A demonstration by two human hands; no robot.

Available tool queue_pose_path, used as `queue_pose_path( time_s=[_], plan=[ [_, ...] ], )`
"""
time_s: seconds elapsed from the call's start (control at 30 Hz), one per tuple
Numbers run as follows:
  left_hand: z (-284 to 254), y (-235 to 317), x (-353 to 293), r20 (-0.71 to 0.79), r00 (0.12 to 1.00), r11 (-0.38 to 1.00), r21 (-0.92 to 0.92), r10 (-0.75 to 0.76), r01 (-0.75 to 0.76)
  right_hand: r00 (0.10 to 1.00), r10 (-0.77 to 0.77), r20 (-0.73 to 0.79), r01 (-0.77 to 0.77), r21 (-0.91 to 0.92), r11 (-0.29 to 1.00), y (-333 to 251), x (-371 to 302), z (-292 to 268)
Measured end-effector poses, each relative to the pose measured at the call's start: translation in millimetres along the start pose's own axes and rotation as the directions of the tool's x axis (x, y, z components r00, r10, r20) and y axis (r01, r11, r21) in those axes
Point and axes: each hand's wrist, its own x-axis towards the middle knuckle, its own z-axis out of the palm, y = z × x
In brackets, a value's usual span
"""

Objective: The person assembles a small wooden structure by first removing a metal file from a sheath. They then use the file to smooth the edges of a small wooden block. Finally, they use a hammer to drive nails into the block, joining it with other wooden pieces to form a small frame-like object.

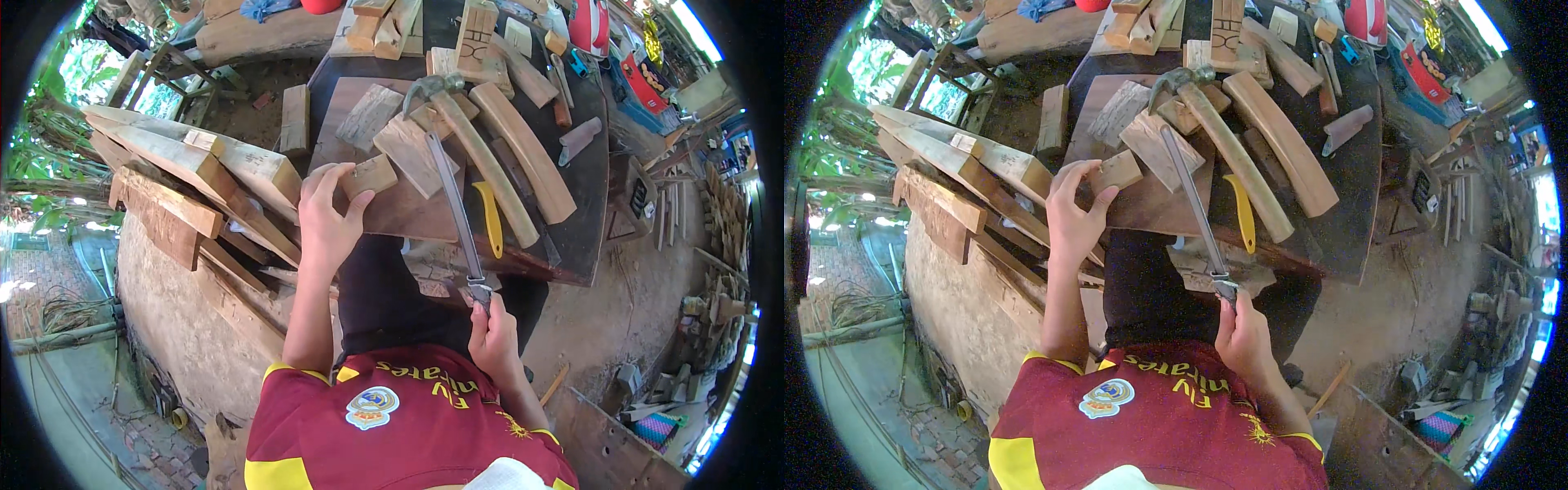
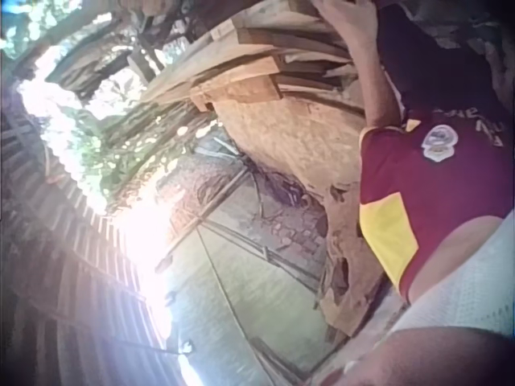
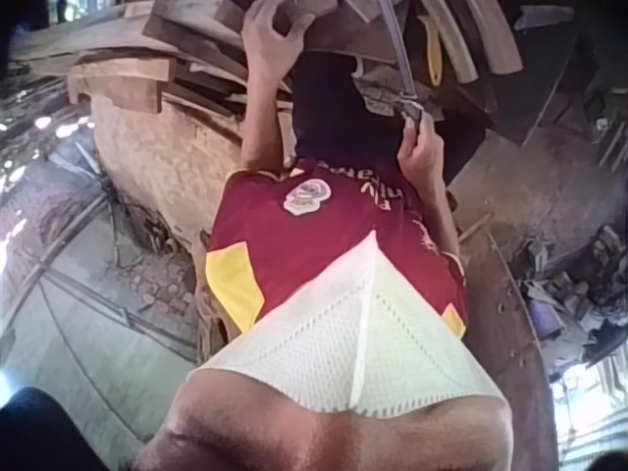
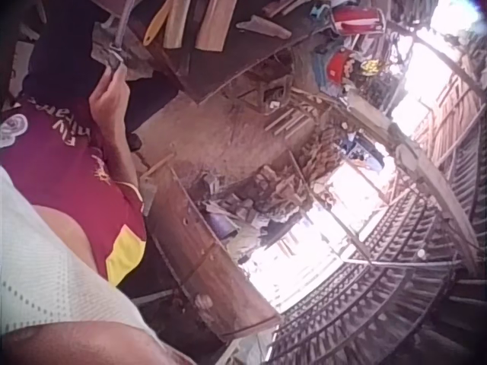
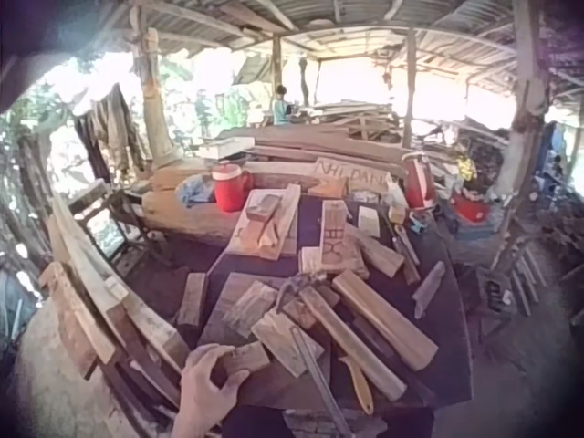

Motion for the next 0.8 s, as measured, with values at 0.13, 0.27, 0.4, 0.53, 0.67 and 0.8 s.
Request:
queue_pose_path(
  time_s=[0.13,0.27,0.4,0.53,0.67,0.8],
  plan=[
    [7.7,-3.5,-5.8,-0.095,0.995,0.999,0.022,0.025,-0.023,0.991,0.035,-0.127,-0.038,-0.024,0.999,-1.9,-7.9,-7.0],
    [15.0,-1.4,-7.7,-0.226,0.974,0.994,0.108,0.035,-0.011,0.921,0.048,-0.387,-0.039,0.032,0.999,17.8,-17.3,-25.3],
    [16.6,21.3,-7.4,-0.184,0.972,0.978,0.172,0.15,-0.118,0.844,0.226,-0.487,-0.015,0.399,0.917,19.7,-23.3,-40.1],
    [27.0,40.3,2.0,-0.066,0.967,0.967,0.092,0.245,-0.239,0.857,0.209,-0.471,0.038,0.463,0.886,13.7,-21.0,-47.5],
    [32.3,42.0,32.5,-0.127,0.953,0.957,0.126,0.276,-0.26,0.861,0.144,-0.488,0.116,0.464,0.878,16.3,-24.0,-56.7],
    [43.0,32.1,84.4,-0.097,0.962,0.96,0.146,0.256,-0.24,0.845,0.167,-0.508,0.122,0.488,0.864,24.6,-33.8,-62.2]
  ],
)
